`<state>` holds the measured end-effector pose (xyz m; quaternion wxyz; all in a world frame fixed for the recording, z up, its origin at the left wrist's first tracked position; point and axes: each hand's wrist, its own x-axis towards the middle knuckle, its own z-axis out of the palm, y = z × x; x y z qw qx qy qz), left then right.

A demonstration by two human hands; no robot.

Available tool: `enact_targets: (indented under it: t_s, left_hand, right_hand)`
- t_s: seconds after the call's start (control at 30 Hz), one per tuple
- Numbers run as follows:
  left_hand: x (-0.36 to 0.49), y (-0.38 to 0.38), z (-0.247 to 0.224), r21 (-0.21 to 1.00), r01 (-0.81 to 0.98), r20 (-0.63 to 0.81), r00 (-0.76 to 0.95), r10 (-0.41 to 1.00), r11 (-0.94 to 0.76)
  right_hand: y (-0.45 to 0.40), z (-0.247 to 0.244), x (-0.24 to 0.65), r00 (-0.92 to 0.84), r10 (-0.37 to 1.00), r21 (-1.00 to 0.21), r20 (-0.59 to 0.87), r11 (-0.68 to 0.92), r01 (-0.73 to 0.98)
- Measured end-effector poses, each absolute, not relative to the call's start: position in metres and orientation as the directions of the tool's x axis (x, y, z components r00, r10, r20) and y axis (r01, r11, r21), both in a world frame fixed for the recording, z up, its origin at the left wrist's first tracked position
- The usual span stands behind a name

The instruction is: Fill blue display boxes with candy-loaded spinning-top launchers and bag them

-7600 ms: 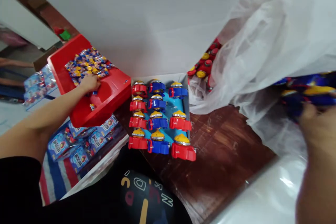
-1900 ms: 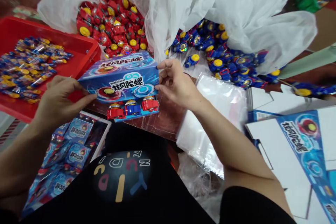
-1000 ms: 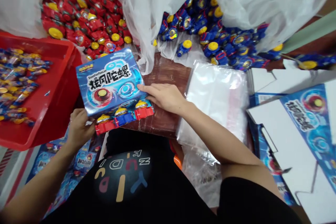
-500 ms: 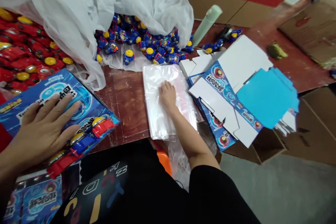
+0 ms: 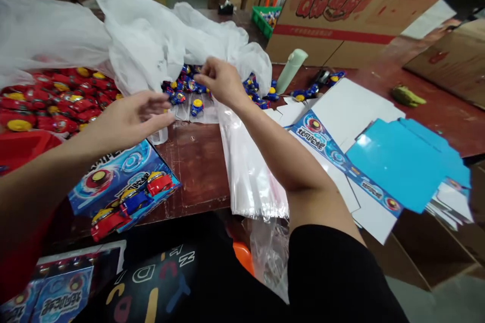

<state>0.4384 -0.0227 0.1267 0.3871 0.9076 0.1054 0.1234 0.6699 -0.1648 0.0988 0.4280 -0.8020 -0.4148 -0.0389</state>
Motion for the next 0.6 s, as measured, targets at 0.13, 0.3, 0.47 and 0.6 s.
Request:
enact_targets:
  t_s: [0.13, 0.3, 0.47, 0.6]
  left_hand:
    - [0.507, -0.060, 0.149, 0.946, 0.115, 0.023, 0.908, 0.418, -0.302]
    - [0.510, -0.035, 0.177, 0.989, -0.017, 0.095, 0.829, 0.551, -0.145]
    - [0.470, 0.029, 0.210, 0.960, -0.139, 0.269, 0.711, 0.650, -0.244]
    - [0.433, 0.063, 0.233, 0.953, -0.133, 0.286, 0.684, 0.671, -0.271]
  right_hand:
    - [-0.130, 0.184, 0.635, 0.552, 0.605, -0.641, 0.573, -0.088, 0.762]
    - [-0.142, 0.225, 0.647, 0.487, 0.464, -0.514, 0.740, -0.077, 0.854]
    - [-0.178, 0.243, 0.679, 0.582, 0.352, -0.613, 0.733, -0.030, 0.789]
    - [-0.214, 0.252, 0.670, 0.354, 0.488, -0.499, 0.798, 0.205, 0.842]
